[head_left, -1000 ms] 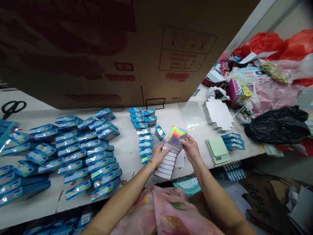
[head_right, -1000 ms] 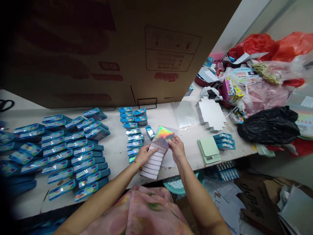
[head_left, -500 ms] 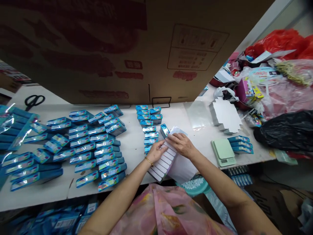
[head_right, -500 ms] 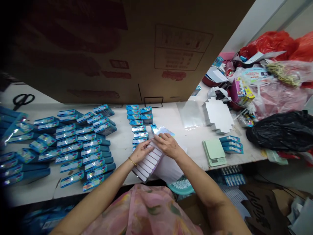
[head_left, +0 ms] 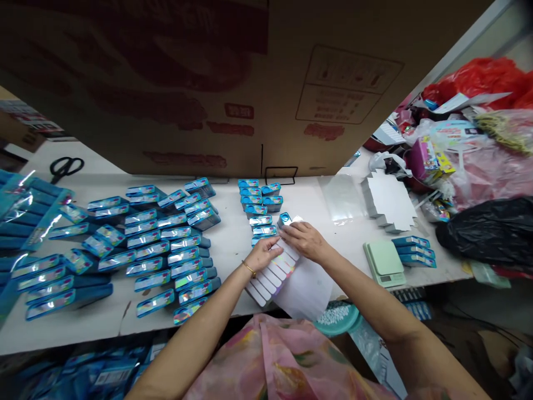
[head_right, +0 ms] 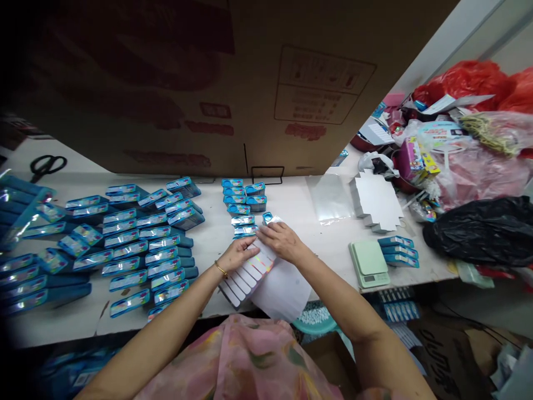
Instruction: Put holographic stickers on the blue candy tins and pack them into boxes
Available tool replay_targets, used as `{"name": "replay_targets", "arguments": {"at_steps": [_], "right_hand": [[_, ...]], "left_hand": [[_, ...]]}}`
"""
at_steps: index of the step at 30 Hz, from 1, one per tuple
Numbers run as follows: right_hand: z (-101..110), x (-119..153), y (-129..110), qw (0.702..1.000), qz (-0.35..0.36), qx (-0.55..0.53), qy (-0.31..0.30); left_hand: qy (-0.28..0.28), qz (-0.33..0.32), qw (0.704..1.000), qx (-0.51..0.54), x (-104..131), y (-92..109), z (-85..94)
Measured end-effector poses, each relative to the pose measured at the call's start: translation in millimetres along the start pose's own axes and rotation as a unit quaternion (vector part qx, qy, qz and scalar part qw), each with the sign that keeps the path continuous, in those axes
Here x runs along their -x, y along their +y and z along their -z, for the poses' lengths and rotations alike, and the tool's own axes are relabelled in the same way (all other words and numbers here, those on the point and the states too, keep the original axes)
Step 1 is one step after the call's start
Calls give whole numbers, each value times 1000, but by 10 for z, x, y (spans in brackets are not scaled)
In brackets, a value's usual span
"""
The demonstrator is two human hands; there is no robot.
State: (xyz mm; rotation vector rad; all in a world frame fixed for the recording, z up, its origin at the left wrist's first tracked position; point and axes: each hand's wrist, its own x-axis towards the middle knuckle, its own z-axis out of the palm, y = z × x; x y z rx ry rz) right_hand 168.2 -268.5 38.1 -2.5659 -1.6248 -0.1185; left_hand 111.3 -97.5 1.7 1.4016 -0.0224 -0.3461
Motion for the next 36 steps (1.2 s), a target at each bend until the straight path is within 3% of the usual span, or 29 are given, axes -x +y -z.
{"name": "replay_targets", "arguments": {"at_steps": [3, 6, 10, 12, 15, 18, 20, 21, 23, 25, 29, 31, 36], "right_hand": [[-61, 51, -16, 999, 27, -13, 13], [14, 49, -107, 999, 0, -32, 32], [284, -88, -241, 991, -89, -89, 51], [378, -213, -252, 972, -161, -159, 70], [320, -447, -184, 899, -293, -307, 110], [70, -673, -113, 765, -416, -478, 119], [-107, -785, -111, 677, -461, -563, 114], [-180, -827, -123, 648, -472, -588, 110], [-285, -890, -155, 626, -484, -602, 110], [-348, -944, -176, 646, -489, -574, 119], [-442, -1101, -157, 777, -468, -390, 156], [-499, -1204, -146, 817, -465, -308, 148], [-620, -1323, -201, 811, -486, -288, 151]], "left_hand": [[-14, 24, 997, 73, 58, -71, 44], [0, 27, 997, 76, 49, -118, 99], [87, 25, 994, -61, -64, -170, 221], [143, 43, 980, -134, -120, -217, 292], [231, 49, 964, -126, -147, -281, 372], [299, 45, 953, 33, -110, -258, 409], [304, 59, 937, 160, -80, -189, 429], [302, 66, 928, 206, -73, -148, 445], [308, 67, 917, 244, -81, -75, 496], [332, 63, 913, 228, -123, -35, 576], [384, 69, 904, 176, -281, -54, 801], [401, 75, 899, 160, -372, -91, 923], [415, 78, 894, 151, -524, -162, 1098]]}}
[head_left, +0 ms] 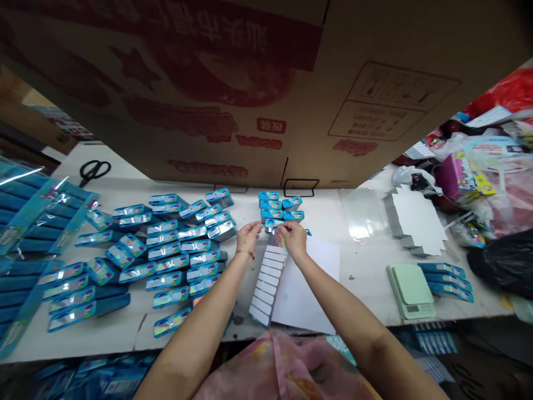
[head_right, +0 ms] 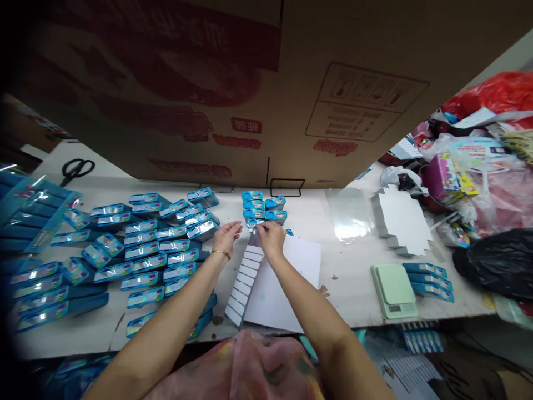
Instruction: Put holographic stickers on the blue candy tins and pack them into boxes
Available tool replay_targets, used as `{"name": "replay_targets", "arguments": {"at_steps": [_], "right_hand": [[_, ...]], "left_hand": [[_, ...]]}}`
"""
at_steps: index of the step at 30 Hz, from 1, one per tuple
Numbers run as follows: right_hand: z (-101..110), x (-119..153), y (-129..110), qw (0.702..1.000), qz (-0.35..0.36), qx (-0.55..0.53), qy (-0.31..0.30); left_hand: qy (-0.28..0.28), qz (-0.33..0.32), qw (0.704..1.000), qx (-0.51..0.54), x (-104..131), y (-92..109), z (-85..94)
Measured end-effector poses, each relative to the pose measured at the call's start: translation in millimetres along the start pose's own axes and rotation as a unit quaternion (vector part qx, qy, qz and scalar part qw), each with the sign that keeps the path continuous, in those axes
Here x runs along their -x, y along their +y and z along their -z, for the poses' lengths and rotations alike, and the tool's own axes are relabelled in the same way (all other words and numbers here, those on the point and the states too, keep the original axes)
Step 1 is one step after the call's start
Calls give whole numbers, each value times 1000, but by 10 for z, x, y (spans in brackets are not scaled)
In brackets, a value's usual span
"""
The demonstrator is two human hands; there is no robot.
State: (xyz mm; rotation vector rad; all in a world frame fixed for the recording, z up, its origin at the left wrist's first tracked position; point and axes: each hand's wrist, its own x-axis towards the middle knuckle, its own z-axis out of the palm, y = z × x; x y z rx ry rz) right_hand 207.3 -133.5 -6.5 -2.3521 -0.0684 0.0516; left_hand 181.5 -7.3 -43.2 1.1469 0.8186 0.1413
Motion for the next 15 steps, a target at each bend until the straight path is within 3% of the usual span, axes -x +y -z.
{"name": "replay_targets", "arguments": {"at_steps": [4, 8, 12, 15], "right_hand": [[121, 175, 109, 999, 31, -17, -24], [465, 360, 139, 999, 39, -8, 0], [719, 310, -153, 992, 93, -85, -3], [641, 125, -379, 980, 57, -187, -18]], "left_hand": [[-69, -6, 998, 1, 103, -49, -80], [-92, 5, 996, 20, 318, -117, -160], [-99, 28, 991, 91, 392, -52, -151], [-129, 44, 976, 169, 333, 80, -117]]}}
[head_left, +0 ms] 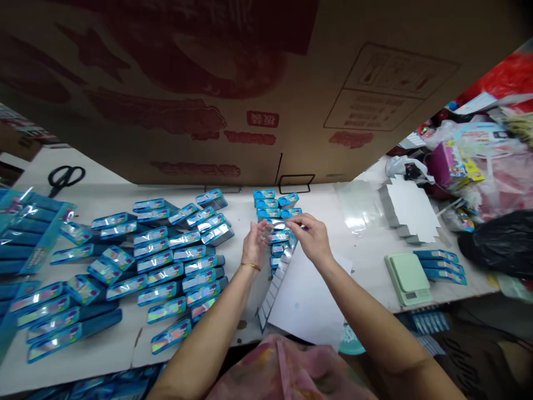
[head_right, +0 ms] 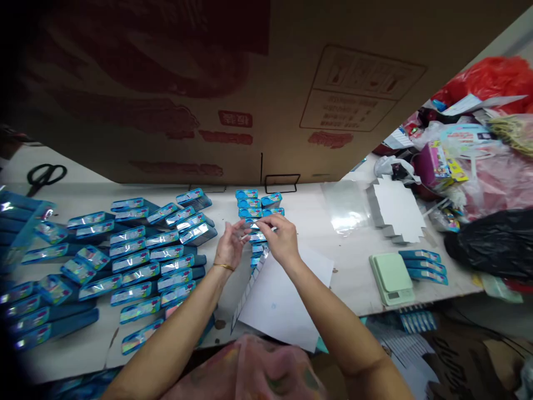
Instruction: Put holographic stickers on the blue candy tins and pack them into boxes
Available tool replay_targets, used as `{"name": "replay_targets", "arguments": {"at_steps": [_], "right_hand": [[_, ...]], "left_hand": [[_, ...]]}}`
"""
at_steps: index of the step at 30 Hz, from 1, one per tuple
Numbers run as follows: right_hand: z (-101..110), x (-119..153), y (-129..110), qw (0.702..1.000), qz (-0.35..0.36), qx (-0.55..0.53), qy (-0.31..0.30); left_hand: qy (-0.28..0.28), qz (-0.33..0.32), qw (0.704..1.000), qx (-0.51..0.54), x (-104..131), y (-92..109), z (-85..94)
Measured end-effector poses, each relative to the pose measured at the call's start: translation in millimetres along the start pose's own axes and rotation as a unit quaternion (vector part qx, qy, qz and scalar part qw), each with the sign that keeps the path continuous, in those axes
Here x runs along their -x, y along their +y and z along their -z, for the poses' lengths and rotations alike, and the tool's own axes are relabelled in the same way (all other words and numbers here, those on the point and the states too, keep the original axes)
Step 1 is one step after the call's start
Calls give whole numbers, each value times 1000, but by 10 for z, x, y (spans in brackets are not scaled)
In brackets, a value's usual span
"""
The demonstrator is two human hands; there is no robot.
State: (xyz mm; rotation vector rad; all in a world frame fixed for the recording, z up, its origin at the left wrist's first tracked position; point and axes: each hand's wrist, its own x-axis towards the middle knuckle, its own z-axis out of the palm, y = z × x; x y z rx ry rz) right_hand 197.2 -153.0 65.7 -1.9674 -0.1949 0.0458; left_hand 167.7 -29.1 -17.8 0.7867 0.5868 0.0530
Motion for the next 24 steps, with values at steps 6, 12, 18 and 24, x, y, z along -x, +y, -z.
{"name": "replay_targets", "arguments": {"at_steps": [6, 12, 18, 24], "right_hand": [[-450, -249, 335, 975, -196, -103, 33], [-496, -199, 616, 975, -213, -37, 56], [-488, -81, 696, 957, -284, -57, 31], [-676, -131, 835, 970, -215, 64, 93]], "left_hand": [[28, -21, 999, -16, -178, 166, 51], [19, 44, 999, -20, -266, 148, 132], [-9, -13, 994, -108, -345, 37, 222], [21, -99, 974, -202, -593, -1, 350]]}}
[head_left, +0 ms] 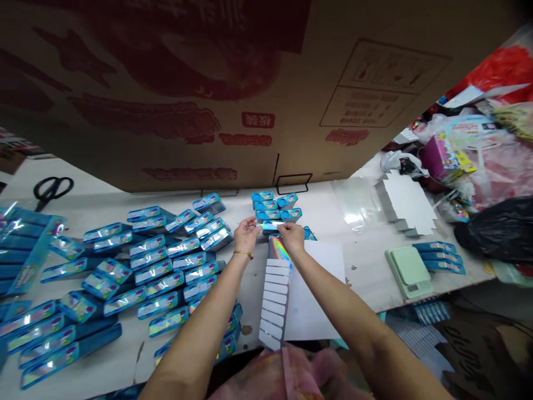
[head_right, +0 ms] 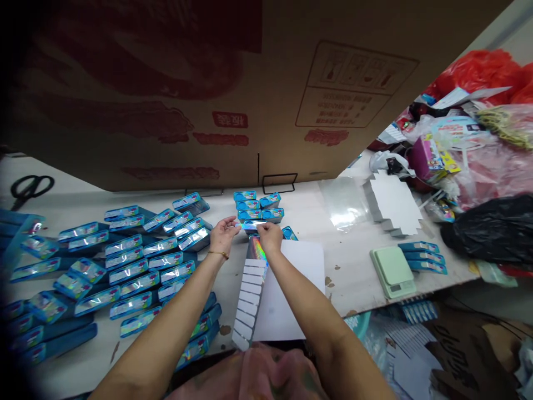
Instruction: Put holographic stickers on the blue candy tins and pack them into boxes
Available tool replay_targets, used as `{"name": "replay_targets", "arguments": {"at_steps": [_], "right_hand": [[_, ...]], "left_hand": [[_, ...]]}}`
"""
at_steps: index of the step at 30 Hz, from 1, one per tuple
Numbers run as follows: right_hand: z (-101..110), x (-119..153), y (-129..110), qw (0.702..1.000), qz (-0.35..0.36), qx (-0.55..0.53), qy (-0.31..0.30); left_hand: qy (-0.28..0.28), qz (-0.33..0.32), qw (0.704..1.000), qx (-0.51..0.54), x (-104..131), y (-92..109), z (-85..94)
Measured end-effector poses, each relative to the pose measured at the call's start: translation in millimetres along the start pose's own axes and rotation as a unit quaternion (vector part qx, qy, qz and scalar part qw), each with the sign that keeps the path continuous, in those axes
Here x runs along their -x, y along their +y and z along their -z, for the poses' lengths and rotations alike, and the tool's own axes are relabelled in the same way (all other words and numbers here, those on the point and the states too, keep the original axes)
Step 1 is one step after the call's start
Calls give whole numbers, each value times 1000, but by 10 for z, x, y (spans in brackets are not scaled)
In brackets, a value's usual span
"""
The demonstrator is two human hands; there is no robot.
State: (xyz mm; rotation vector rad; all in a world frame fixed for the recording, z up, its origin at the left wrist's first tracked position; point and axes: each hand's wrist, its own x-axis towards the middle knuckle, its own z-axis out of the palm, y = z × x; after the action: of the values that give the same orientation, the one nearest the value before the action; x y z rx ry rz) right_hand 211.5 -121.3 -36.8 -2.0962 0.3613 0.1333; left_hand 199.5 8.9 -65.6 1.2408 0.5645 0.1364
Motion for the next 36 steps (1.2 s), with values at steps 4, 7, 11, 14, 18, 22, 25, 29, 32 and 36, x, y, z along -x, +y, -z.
{"name": "replay_targets", "arguments": {"at_steps": [4, 7, 11, 14, 18, 22, 25, 29, 32, 36], "right_hand": [[-87, -26, -13, 995, 43, 83, 15], [-104, -22, -37, 989, 53, 134, 20], [-125, -20, -73, 979, 55, 197, 16], [-127, -10, -92, 967, 58, 249, 21], [-68, 32, -69, 935, 130, 329, 10], [29, 53, -32, 856, 263, 437, -79], [161, 43, -33, 833, 294, 456, -107], [479, 97, 63, 893, 237, 380, -46], [709, 218, 227, 969, 131, 201, -64], [899, 411, 376, 972, 3, -155, -177]], "left_hand": [[13, 3, 1000, -16, -125, -74, 27], [13, 7, 1000, -15, -181, -121, 24], [15, 11, 1000, -10, -219, -172, -19], [22, 17, 999, -29, -225, -206, -64], [53, 9, 990, -130, -189, -235, -66], [35, -36, 982, -182, -19, -179, -8], [10, -68, 975, -209, 272, -87, 50], [-76, -60, 962, -256, 804, -40, 167], [-119, -45, 947, -294, 1127, -77, 214], [-85, -41, 957, -273, 1314, -79, 133]]}}
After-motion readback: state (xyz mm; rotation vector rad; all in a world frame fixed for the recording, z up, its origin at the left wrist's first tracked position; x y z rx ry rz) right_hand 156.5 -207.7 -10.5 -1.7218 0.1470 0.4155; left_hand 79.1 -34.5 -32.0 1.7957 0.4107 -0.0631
